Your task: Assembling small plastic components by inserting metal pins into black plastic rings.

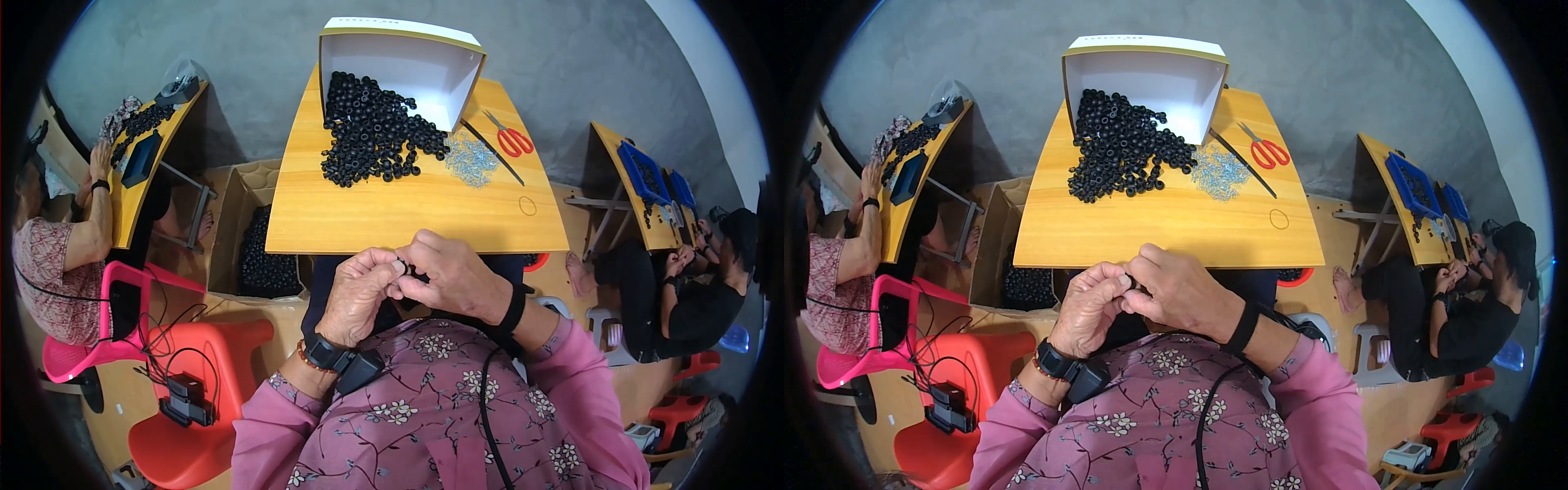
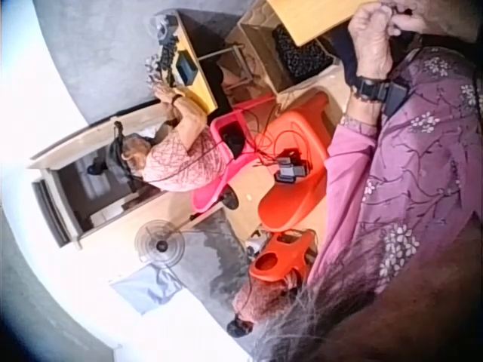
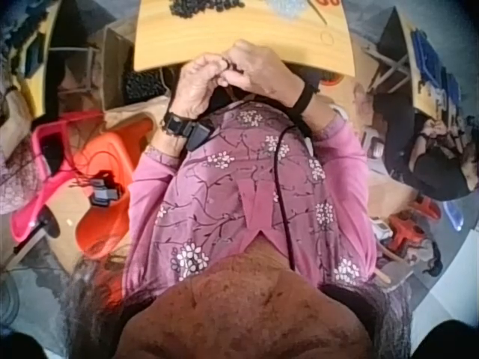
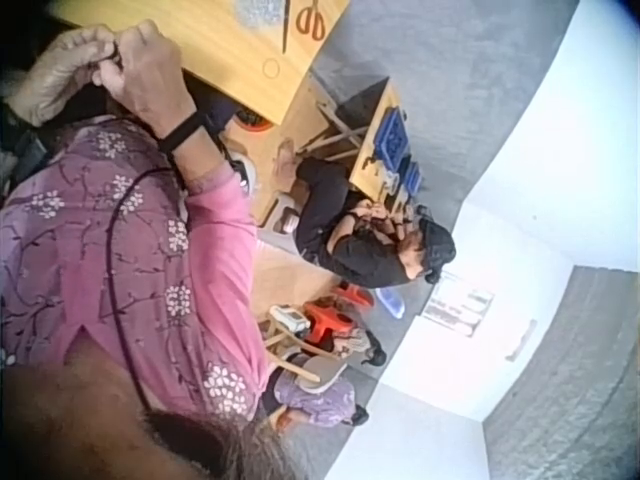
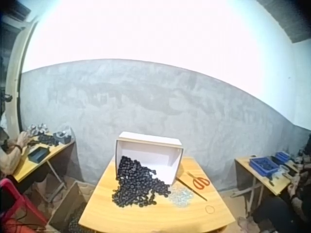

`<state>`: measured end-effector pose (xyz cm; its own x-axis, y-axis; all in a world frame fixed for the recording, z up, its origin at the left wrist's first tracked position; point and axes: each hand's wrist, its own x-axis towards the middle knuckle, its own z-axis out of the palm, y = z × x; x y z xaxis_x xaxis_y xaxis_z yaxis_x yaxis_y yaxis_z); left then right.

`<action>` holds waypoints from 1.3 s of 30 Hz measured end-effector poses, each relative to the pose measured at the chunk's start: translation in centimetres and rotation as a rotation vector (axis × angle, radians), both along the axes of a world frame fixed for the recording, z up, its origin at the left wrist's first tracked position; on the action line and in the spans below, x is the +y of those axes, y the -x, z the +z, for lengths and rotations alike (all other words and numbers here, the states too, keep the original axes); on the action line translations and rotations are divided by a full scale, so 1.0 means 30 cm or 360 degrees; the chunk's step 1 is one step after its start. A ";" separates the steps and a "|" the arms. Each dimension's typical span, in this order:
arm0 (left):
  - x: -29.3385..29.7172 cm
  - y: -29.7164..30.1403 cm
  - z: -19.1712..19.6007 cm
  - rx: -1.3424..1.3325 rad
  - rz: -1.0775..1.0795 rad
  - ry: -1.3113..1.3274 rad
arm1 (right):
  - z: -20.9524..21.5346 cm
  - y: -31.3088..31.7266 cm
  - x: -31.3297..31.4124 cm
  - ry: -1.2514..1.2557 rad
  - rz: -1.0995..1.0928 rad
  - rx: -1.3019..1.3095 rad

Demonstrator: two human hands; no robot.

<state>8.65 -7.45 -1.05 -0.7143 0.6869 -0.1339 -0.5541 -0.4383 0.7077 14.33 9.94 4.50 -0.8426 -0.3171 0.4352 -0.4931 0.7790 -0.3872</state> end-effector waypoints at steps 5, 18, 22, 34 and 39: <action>0.002 -0.004 0.000 -0.0029 0.0008 -0.0021 | -0.010 0.000 -0.004 0.0110 -0.0023 -0.0001; -0.001 -0.007 0.001 -0.0099 -0.0128 -0.0039 | -0.039 -0.014 0.005 0.0172 -0.0112 0.0022; 0.006 -0.023 0.016 0.0062 -0.0034 0.0017 | -0.019 -0.010 -0.005 0.0030 -0.0060 0.0152; 0.020 -0.025 0.024 0.0201 0.0087 0.0035 | -0.010 -0.021 -0.009 0.0059 -0.0047 0.0105; 0.020 -0.026 0.010 0.0077 0.0107 -0.0078 | 0.013 -0.023 -0.026 -0.0110 -0.0089 0.0096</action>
<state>9.44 -6.86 -0.75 -0.7640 0.6419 -0.0656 -0.4879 -0.5081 0.7098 15.03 9.17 4.89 -0.8329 -0.3015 0.4641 -0.4690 0.8298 -0.3024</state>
